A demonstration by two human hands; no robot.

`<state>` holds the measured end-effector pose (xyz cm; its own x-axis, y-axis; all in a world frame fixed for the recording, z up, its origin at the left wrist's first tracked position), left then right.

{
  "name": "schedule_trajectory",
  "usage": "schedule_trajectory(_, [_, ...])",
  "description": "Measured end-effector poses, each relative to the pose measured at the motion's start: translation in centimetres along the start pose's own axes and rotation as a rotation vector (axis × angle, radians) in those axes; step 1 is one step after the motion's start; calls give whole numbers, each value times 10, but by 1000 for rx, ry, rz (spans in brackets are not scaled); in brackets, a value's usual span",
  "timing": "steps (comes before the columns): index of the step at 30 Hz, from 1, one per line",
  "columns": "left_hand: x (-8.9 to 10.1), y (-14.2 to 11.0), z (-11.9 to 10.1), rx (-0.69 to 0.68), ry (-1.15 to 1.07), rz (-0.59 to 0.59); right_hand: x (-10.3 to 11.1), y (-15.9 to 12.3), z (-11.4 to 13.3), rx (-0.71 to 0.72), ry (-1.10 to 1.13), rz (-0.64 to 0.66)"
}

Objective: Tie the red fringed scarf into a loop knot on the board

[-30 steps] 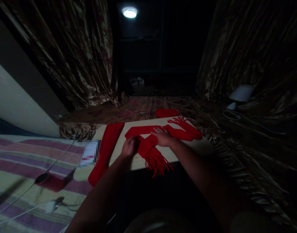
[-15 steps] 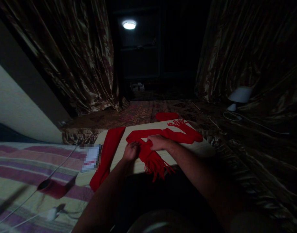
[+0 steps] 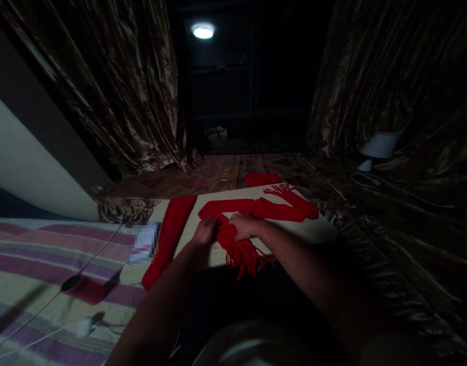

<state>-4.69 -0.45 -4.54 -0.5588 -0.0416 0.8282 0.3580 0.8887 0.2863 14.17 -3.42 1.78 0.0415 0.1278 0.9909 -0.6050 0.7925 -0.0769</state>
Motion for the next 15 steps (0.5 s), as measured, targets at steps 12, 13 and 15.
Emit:
schedule_trajectory(12, [7, -2, -5, 102, -36, 41, 24, -37, -23, 19, 277, 166])
schedule_trajectory(13, [7, -2, -3, 154, -67, 3, 29, -43, -34, -3, 353, 171])
schedule_trajectory(15, [8, -2, 0, 214, -197, -85, 39, -55, -60, -61, 547, 145])
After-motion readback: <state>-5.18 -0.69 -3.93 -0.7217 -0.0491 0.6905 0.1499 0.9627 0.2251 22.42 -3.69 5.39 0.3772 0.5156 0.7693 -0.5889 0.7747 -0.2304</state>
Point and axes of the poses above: each hand's wrist, its own y-axis towards the middle knuckle, its own x-axis out of the back of the hand, z = x × y, the point moved 3 cm from there along y, towards the middle knuckle, and after that the axes turned 3 degrees about -x, right-handed, at the moved point
